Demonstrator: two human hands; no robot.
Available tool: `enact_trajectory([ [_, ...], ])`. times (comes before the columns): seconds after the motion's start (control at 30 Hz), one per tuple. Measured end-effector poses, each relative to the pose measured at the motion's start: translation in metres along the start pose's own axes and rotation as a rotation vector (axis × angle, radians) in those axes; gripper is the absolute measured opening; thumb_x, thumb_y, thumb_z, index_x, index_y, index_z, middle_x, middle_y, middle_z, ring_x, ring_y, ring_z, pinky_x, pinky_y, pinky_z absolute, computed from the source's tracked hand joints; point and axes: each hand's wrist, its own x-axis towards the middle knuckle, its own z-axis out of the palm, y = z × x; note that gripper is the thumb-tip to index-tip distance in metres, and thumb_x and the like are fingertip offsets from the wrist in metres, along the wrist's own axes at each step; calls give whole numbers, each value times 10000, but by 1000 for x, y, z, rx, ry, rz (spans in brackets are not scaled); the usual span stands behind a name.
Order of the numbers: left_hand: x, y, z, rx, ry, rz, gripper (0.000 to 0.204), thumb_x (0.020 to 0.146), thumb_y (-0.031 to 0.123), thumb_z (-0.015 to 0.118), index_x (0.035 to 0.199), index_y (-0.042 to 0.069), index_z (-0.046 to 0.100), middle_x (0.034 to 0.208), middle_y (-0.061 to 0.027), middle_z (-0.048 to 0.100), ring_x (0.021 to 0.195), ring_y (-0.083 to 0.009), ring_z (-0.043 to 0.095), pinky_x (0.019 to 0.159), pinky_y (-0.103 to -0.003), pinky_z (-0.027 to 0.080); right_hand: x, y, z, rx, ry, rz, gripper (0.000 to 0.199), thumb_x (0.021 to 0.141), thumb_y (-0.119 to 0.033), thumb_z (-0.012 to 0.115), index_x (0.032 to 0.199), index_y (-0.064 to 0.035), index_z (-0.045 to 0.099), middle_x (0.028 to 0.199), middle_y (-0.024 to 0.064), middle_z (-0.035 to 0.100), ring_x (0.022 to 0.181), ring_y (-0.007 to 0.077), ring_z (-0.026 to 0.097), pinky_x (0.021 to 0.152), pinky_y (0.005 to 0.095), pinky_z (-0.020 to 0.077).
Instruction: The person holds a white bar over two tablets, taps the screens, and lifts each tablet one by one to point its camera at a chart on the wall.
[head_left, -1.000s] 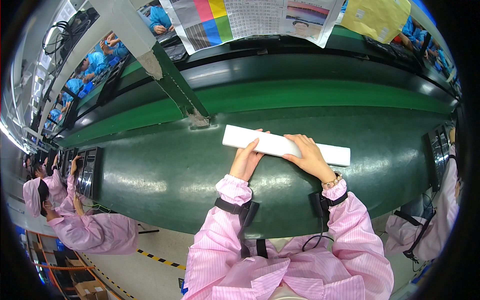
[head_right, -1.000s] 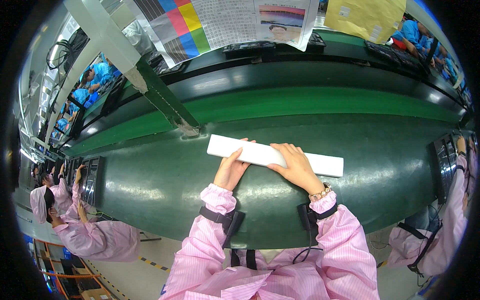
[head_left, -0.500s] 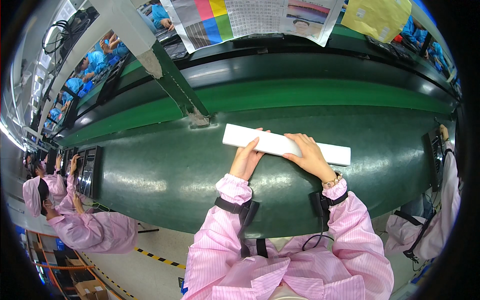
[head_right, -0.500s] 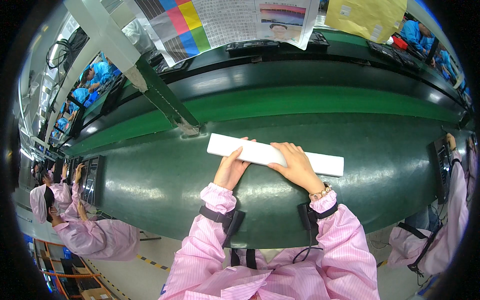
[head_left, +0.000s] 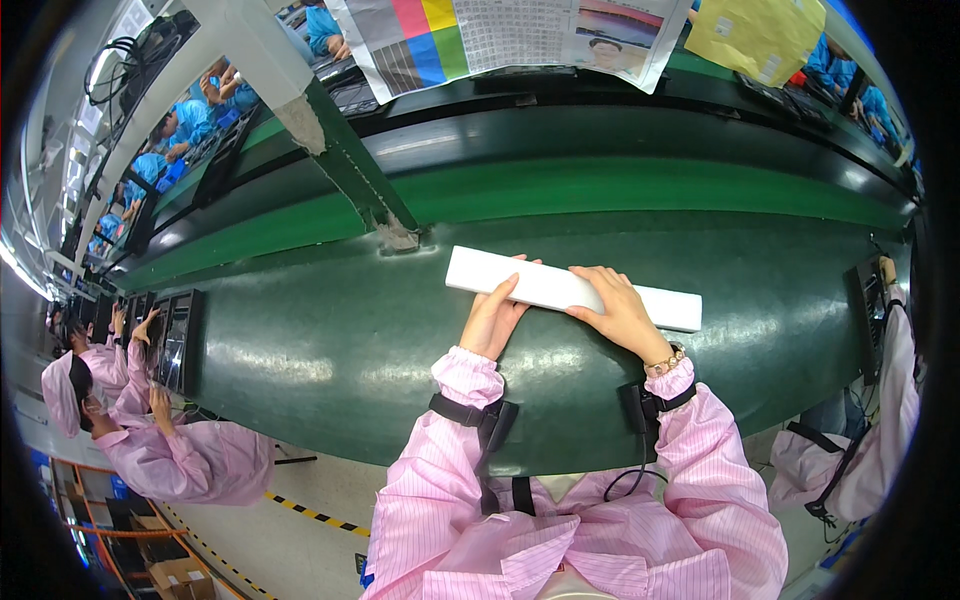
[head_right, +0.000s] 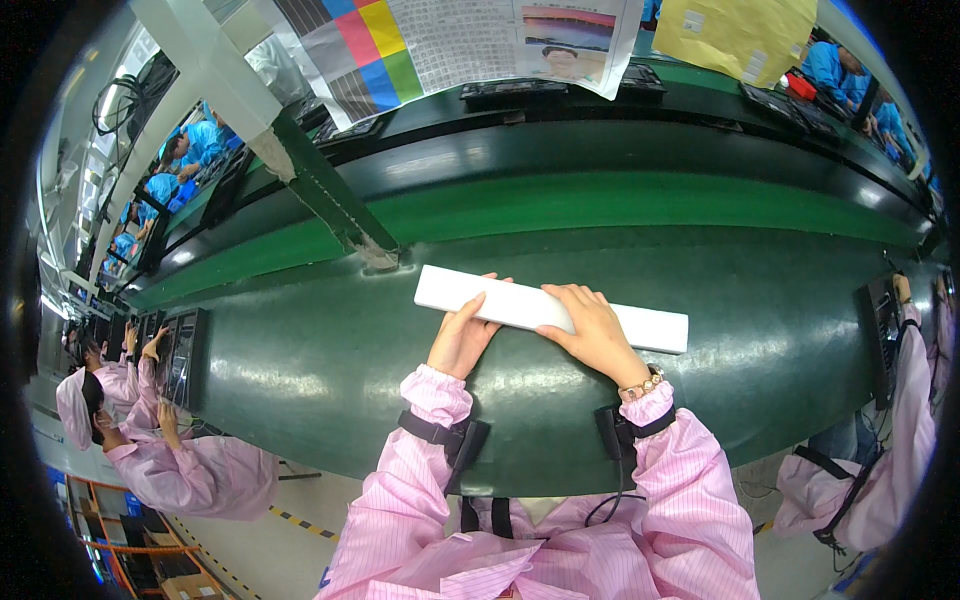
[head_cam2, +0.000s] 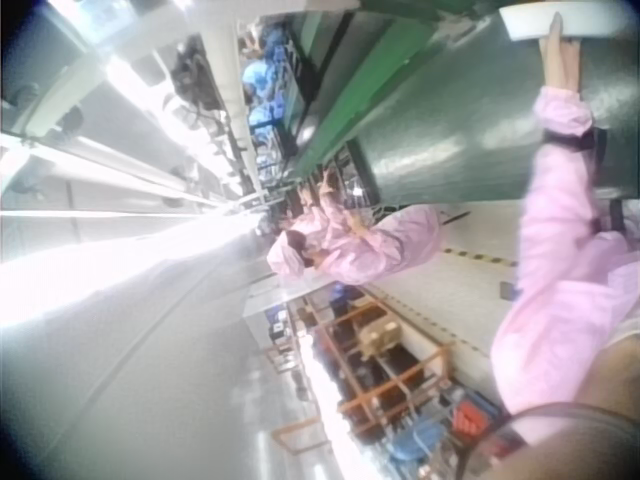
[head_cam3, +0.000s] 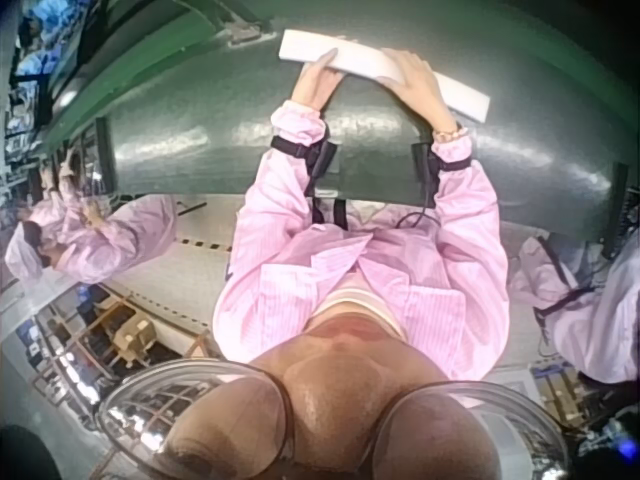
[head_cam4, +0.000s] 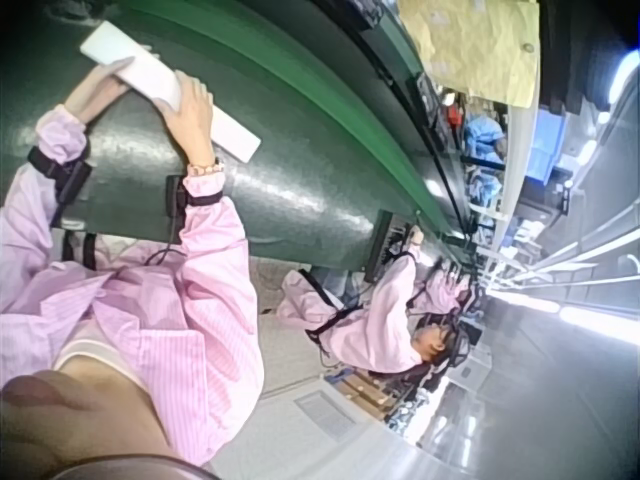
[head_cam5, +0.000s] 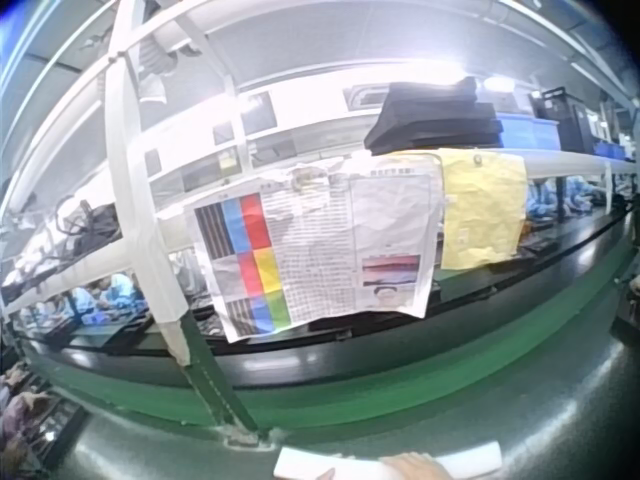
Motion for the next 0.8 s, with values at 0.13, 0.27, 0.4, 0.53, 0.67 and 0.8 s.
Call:
enact_trajectory([
  [0.13, 0, 0, 1, -1, 1, -3, 479, 961, 180, 530, 1364, -28, 377, 1392, -227, 436, 1294, -270, 434, 1082, -403, 372, 0, -2, -1, 8, -4, 5, 517, 815, -320, 699, 1241, -69, 548, 1141, 99, 599, 1066, 290, 542, 914, 397, 402],
  [0.27, -1, 0, 0, -6, 1, -6, 480, 961, 181, 530, 1365, -27, 375, 1391, -226, 437, 1295, -270, 433, 1083, -405, 370, 0, 0, 0, -5, -3, -5, 519, 813, -321, 700, 1240, -67, 548, 1141, 99, 599, 1063, 289, 543, 909, 397, 405],
  [0.4, -1, 0, 1, -1, -5, -4, 486, 960, 181, 531, 1370, -25, 369, 1391, -224, 438, 1296, -270, 433, 1084, -407, 370, 0, 0, 0, -4, -1, -6, 522, 813, -323, 700, 1241, -65, 548, 1142, 100, 599, 1061, 290, 542, 906, 397, 406],
  [0.53, 0, 0, -1, -3, -3, -1, 489, 960, 183, 534, 1371, -24, 368, 1391, -221, 439, 1298, -270, 429, 1085, -409, 369, 0, -1, 0, -3, -6, 1, 526, 814, -324, 698, 1246, -65, 547, 1145, 101, 599, 1063, 292, 542, 907, 398, 405],
  [0.67, 0, 1, 1, 3, -7, -7, 493, 959, 185, 535, 1373, -24, 365, 1392, -220, 438, 1300, -270, 428, 1086, -409, 368, 0, -1, -1, -5, -3, 7, 528, 815, -328, 696, 1248, -65, 546, 1145, 100, 598, 1063, 292, 542, 908, 398, 404],
  [0.8, -1, 1, 0, 3, -7, -3, 498, 960, 185, 534, 1377, -24, 360, 1391, -222, 438, 1302, -272, 427, 1088, -410, 367, 0, -3, -2, -6, -9, 11, 528, 815, -332, 694, 1248, -68, 546, 1141, 98, 598, 1059, 290, 543, 905, 396, 406],
])
